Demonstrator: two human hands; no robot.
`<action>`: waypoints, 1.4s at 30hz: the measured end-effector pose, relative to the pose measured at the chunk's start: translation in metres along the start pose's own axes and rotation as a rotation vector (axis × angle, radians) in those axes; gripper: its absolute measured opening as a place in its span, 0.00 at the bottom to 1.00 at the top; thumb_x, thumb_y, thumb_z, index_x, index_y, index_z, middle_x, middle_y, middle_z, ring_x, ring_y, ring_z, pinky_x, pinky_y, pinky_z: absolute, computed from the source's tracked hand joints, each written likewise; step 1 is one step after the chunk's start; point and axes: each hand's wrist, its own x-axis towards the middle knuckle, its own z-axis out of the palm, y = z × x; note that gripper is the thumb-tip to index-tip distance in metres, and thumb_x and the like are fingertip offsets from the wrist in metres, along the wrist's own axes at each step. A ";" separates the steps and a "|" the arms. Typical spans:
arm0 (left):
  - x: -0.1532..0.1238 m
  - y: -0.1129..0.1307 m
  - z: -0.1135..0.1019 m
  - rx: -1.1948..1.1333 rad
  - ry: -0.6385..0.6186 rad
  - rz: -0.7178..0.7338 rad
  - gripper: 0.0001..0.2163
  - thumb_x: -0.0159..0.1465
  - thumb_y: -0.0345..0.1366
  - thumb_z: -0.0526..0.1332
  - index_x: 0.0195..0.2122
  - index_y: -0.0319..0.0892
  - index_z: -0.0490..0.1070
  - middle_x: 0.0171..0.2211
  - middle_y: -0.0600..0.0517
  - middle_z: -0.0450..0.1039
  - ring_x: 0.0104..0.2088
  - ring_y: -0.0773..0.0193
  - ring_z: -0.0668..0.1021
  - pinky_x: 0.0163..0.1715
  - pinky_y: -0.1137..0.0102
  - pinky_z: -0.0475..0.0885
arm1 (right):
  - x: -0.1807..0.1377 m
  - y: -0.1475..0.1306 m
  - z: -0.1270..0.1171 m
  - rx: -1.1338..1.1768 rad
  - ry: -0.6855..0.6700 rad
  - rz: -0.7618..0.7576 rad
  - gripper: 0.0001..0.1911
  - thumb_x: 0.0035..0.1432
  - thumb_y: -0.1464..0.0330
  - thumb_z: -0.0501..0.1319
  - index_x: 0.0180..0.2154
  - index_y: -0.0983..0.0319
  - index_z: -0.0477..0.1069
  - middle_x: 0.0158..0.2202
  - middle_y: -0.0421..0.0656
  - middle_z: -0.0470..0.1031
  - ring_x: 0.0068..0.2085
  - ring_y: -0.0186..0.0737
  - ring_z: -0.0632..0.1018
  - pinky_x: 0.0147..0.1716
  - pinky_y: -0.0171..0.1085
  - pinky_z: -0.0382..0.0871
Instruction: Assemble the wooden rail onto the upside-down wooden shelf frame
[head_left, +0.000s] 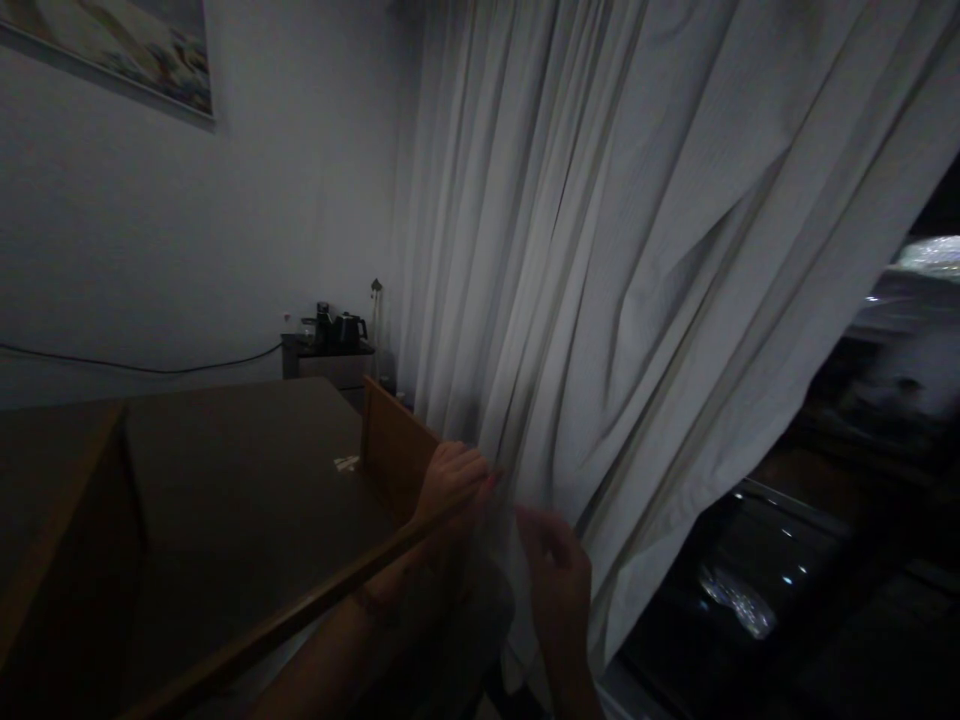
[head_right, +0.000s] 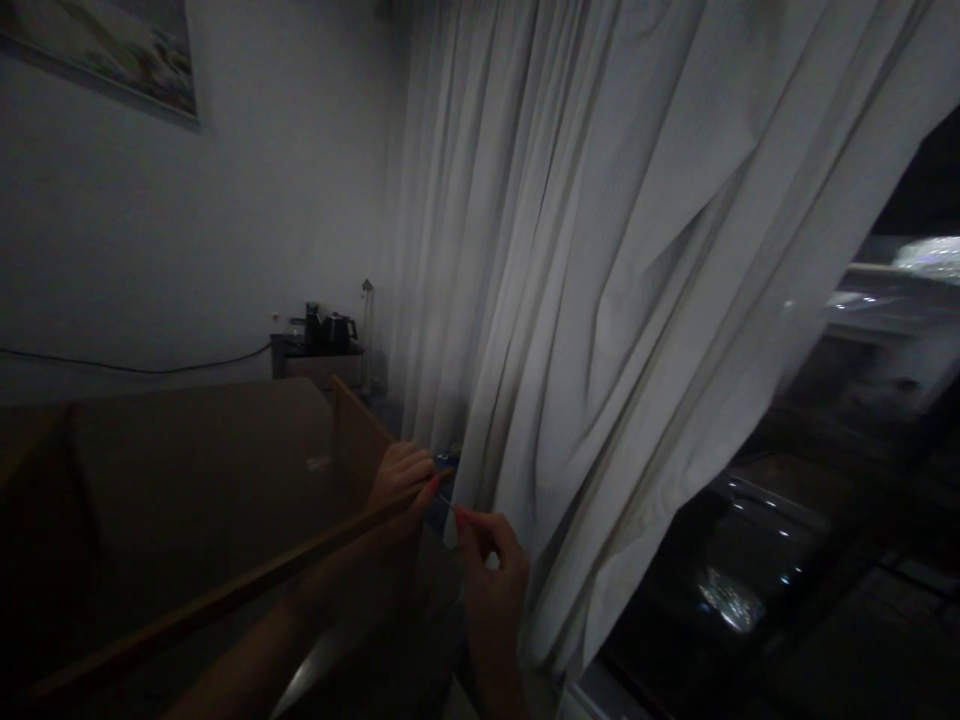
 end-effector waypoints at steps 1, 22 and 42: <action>0.000 0.001 -0.001 -0.007 -0.005 -0.002 0.15 0.69 0.39 0.47 0.25 0.45 0.63 0.24 0.53 0.65 0.31 0.61 0.67 0.38 0.64 0.65 | 0.000 -0.002 0.001 0.039 -0.016 0.052 0.14 0.56 0.57 0.63 0.31 0.62 0.77 0.24 0.40 0.75 0.26 0.38 0.75 0.25 0.34 0.69; -0.002 0.007 -0.014 -0.105 0.010 0.025 0.22 0.71 0.45 0.37 0.31 0.45 0.67 0.28 0.50 0.68 0.34 0.58 0.68 0.40 0.61 0.65 | -0.001 0.005 0.007 -0.132 0.079 -0.201 0.17 0.62 0.62 0.60 0.52 0.59 0.69 0.38 0.42 0.82 0.41 0.40 0.82 0.40 0.34 0.77; -0.002 -0.011 0.009 -0.111 0.135 0.153 0.20 0.68 0.42 0.38 0.24 0.44 0.61 0.21 0.51 0.63 0.27 0.60 0.64 0.32 0.62 0.59 | 0.001 -0.002 -0.005 -0.115 -0.151 -0.397 0.06 0.60 0.68 0.62 0.37 0.56 0.78 0.35 0.40 0.82 0.36 0.37 0.82 0.36 0.32 0.77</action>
